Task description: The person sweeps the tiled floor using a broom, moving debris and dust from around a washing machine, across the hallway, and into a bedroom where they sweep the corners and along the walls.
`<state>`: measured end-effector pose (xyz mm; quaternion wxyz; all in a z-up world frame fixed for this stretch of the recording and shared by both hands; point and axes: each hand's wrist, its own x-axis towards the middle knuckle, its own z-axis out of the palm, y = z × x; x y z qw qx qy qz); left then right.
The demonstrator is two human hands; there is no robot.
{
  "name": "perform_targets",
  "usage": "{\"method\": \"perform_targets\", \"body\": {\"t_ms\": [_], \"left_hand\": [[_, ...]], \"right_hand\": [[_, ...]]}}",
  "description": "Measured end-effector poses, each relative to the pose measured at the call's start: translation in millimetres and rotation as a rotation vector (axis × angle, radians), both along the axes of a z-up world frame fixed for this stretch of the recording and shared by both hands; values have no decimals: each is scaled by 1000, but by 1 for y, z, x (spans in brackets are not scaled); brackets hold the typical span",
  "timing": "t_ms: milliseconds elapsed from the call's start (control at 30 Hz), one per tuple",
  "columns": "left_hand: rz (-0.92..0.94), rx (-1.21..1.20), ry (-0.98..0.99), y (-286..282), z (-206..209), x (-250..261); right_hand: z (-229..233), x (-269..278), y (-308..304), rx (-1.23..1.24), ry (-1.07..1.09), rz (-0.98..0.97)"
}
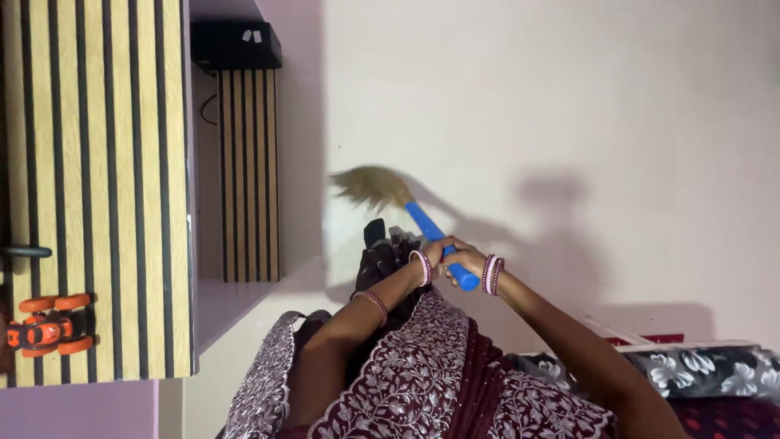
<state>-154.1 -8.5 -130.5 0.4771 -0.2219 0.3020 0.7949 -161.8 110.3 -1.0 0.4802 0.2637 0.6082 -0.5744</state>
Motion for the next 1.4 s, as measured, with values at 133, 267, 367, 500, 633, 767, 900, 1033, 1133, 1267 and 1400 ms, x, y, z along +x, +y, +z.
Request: {"method": "perform_targets", "body": {"t_ms": [133,267,367,500,633,767,900,1033,1133,1267,1400], "left_hand": [[138,-25,41,9,16,-77],[257,-256,43,25,78,-88],[273,-140,-126,31,118,-73],[224,-28,-283,21,126,-69],[263,66,-309,5,74,-102],[326,111,-368,-29,1,-156],[399,11,-167,-52,-29,-205],[423,-264,-12,-27,-13,-230],[476,-322,-39,4,31,-227],[479,-145,-264,36,95,-195],[533,219,-443,67,94,-161]], "right_hand": [[32,-63,-8,51,198,57],[110,-94,-5,-31,205,180],[164,-107,8,-24,56,315],[167,-139,8,-157,-135,442],[104,-183,-9,-71,-260,534],[29,-217,-41,-67,-64,499],[10,-243,-63,25,79,412],[44,-262,-49,-54,198,394],[86,-263,-27,-71,160,416],[129,-261,11,-92,5,583],[129,-271,31,-159,-186,797]]}}
